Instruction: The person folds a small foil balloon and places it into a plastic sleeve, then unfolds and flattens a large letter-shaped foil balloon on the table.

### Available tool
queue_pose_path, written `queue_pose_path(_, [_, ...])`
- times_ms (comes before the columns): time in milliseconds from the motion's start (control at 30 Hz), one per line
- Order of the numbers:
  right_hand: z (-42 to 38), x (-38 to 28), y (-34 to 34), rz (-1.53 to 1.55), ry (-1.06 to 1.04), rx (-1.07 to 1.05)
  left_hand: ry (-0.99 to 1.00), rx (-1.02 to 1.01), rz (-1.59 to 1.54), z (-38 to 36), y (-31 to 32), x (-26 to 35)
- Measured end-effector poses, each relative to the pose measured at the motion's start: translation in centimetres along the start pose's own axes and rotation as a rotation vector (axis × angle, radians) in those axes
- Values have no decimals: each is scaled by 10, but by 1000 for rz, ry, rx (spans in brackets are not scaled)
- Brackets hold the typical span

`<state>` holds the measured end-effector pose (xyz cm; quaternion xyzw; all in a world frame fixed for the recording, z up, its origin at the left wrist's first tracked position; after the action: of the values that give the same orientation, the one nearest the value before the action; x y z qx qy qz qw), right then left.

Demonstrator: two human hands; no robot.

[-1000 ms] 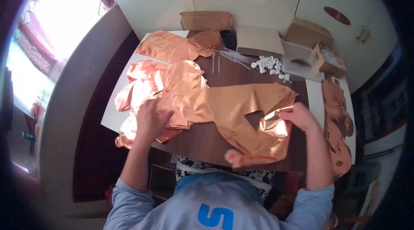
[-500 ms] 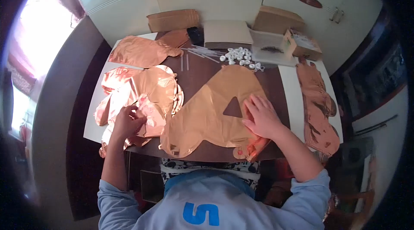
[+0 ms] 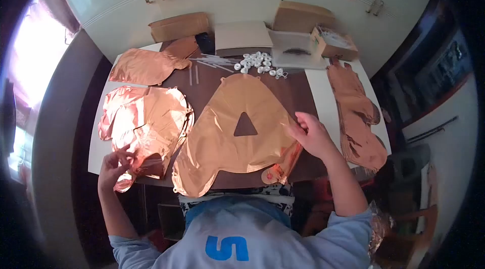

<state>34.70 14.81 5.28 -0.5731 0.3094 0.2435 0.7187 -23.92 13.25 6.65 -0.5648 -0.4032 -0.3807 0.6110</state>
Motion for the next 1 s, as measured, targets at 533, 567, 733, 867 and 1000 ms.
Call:
queue_pose_path(533, [7, 23, -5, 257, 122, -57, 38, -100, 603, 14, 14, -1])
queue_pose_path(567, [9, 25, -8, 409, 171, -33, 68, -125, 578, 15, 14, -6])
queue_pose_path(733, [12, 6, -17, 281, 173, -66, -282, -127, 142, 37, -4, -46])
queue_pose_path(867, [-6, 33, -5, 9, 333, -254, -153, -244, 405, 31, 23, -12])
queue_pose_path(1000, [-10, 53, -10, 92, 451, -208, 145, -252, 629, 30, 22, -9])
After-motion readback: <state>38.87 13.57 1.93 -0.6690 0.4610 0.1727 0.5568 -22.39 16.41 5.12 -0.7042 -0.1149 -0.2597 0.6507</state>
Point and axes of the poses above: each hand's wrist, its own z-axis towards the middle knuckle, its own y-axis out of the palm, x = y × z, the point moved 8 cm from there along z, towards the middle knuckle, and after that the axes turned 12 degrees about x, right-handed, at the moved point
